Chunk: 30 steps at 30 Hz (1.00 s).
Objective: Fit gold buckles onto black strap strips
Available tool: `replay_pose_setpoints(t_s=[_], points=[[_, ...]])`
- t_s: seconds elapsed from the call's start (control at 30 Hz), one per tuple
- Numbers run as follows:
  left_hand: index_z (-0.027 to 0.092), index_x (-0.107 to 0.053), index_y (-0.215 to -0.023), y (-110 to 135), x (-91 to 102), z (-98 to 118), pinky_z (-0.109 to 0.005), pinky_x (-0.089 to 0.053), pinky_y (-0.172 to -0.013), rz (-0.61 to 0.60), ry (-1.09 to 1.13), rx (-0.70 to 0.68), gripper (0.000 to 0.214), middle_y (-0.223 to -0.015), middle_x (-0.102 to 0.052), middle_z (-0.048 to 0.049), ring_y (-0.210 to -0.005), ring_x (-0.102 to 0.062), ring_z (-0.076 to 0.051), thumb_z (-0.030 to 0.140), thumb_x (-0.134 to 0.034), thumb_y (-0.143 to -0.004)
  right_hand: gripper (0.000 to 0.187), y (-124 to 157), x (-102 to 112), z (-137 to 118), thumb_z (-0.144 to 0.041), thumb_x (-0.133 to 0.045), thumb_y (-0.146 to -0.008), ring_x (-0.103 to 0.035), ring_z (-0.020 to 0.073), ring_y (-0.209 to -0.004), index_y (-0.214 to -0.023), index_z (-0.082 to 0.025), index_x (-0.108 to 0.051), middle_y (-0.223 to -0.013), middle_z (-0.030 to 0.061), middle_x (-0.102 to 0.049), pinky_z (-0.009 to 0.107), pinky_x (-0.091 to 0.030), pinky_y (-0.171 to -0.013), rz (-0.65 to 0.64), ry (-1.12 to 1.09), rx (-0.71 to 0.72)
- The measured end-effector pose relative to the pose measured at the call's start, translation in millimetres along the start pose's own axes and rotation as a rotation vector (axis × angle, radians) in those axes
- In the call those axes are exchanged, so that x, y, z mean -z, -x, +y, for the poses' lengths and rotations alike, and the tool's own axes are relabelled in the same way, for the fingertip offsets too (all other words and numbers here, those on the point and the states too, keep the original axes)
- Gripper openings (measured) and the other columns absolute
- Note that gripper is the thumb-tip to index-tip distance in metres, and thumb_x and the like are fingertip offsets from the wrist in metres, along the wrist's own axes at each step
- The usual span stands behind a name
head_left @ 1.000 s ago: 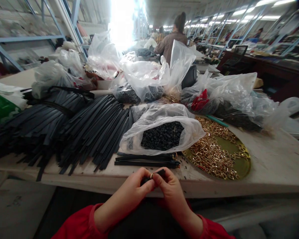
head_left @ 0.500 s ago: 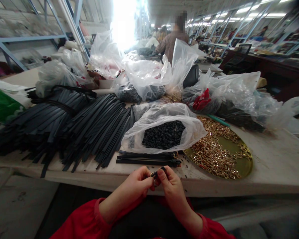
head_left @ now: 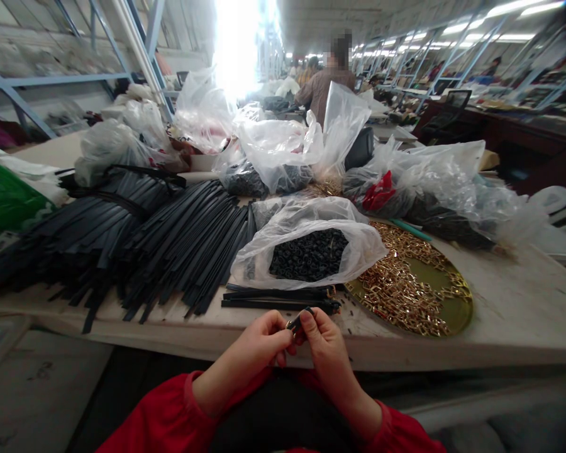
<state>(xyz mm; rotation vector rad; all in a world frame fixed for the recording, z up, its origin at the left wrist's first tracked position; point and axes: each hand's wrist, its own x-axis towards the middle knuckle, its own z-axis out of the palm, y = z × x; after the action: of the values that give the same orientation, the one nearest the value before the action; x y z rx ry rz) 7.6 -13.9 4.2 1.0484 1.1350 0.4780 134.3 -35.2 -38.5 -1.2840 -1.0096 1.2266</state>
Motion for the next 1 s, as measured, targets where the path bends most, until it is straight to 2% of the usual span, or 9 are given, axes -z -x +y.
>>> replay_pose_setpoints(t_s=[0.13,0.27,0.47,0.63,0.73,0.83,0.9,1.0], points=[[0.015,-0.044,-0.069,0,-0.2,-1,-0.016,-0.030,-0.042,0.001,-0.012,-0.027,0.012,-0.057,-0.054,0.0048,-0.041,-0.044,-0.004,0.024,-0.052,-0.068,0.027,0,1,-2,-0.044,-0.050,-0.080,-0.047,0.0110,-0.054,-0.070,-0.019,-0.053,-0.057,-0.0034,-0.050,0.022,-0.038,-0.052,0.038,0.051,0.080],[0.016,-0.044,-0.070,1,-2.1,-2,-0.016,-0.032,-0.043,-0.008,0.031,-0.038,0.013,-0.058,-0.055,0.0043,-0.042,-0.044,-0.005,0.026,-0.053,-0.068,0.025,0,2,-6,-0.042,-0.048,-0.081,-0.047,0.0110,-0.051,-0.072,-0.019,-0.053,-0.054,-0.0041,-0.049,0.022,-0.037,-0.051,0.030,0.059,0.059],[0.016,-0.044,-0.066,1,-2.6,-4,-0.017,-0.029,-0.041,0.098,-0.039,-0.088,0.019,-0.051,-0.047,0.0070,-0.040,-0.038,-0.005,0.033,-0.052,-0.071,0.018,2,7,-4,-0.037,-0.055,-0.078,-0.052,0.0131,-0.063,-0.075,-0.019,-0.057,-0.067,-0.0008,-0.056,0.023,-0.041,-0.059,-0.035,0.175,0.159],[0.015,-0.048,-0.069,2,5.9,-6,-0.018,-0.032,-0.044,0.027,-0.189,-0.136,0.019,-0.056,-0.049,0.0052,-0.046,-0.041,-0.006,0.033,-0.050,-0.075,0.019,-5,10,-2,-0.036,-0.060,-0.073,-0.048,0.0103,-0.055,-0.074,-0.018,-0.051,-0.062,-0.0035,-0.051,0.021,-0.039,-0.051,-0.147,0.124,0.015],[0.015,-0.048,-0.066,-1,11.9,-5,-0.018,-0.032,-0.046,0.057,-0.282,-0.159,0.020,-0.055,-0.050,0.0051,-0.048,-0.042,-0.007,0.033,-0.053,-0.074,0.023,-9,10,-2,-0.039,-0.060,-0.073,-0.044,0.0090,-0.052,-0.073,-0.018,-0.050,-0.059,-0.0050,-0.048,0.020,-0.036,-0.048,-0.194,0.125,-0.031],[0.017,-0.045,-0.065,-7,15.8,-6,-0.018,-0.030,-0.042,0.055,-0.301,-0.118,0.023,-0.053,-0.051,0.0053,-0.044,-0.041,-0.007,0.036,-0.053,-0.074,0.026,-10,9,-1,-0.043,-0.055,-0.076,-0.043,0.0091,-0.052,-0.073,-0.018,-0.049,-0.058,-0.0050,-0.047,0.020,-0.035,-0.049,-0.259,0.125,-0.029],[0.017,-0.046,-0.074,-10,17.2,-7,-0.018,-0.033,-0.041,0.057,-0.306,-0.115,0.020,-0.056,-0.053,0.0048,-0.043,-0.045,-0.008,0.036,-0.053,-0.074,0.028,-12,11,-2,-0.045,-0.048,-0.081,-0.047,0.0101,-0.055,-0.075,-0.018,-0.050,-0.059,-0.0036,-0.049,0.021,-0.037,-0.052,-0.297,0.157,0.004],[0.017,-0.048,-0.099,-15,18.1,-6,-0.021,-0.040,-0.050,0.061,-0.390,-0.194,0.027,-0.066,-0.058,0.0033,-0.052,-0.053,-0.011,0.030,-0.051,-0.076,0.035,-25,20,-9,-0.047,-0.037,-0.086,-0.051,0.0116,-0.057,-0.075,-0.017,-0.053,-0.062,-0.0012,-0.053,0.022,-0.039,-0.053,-0.414,0.262,0.046]])
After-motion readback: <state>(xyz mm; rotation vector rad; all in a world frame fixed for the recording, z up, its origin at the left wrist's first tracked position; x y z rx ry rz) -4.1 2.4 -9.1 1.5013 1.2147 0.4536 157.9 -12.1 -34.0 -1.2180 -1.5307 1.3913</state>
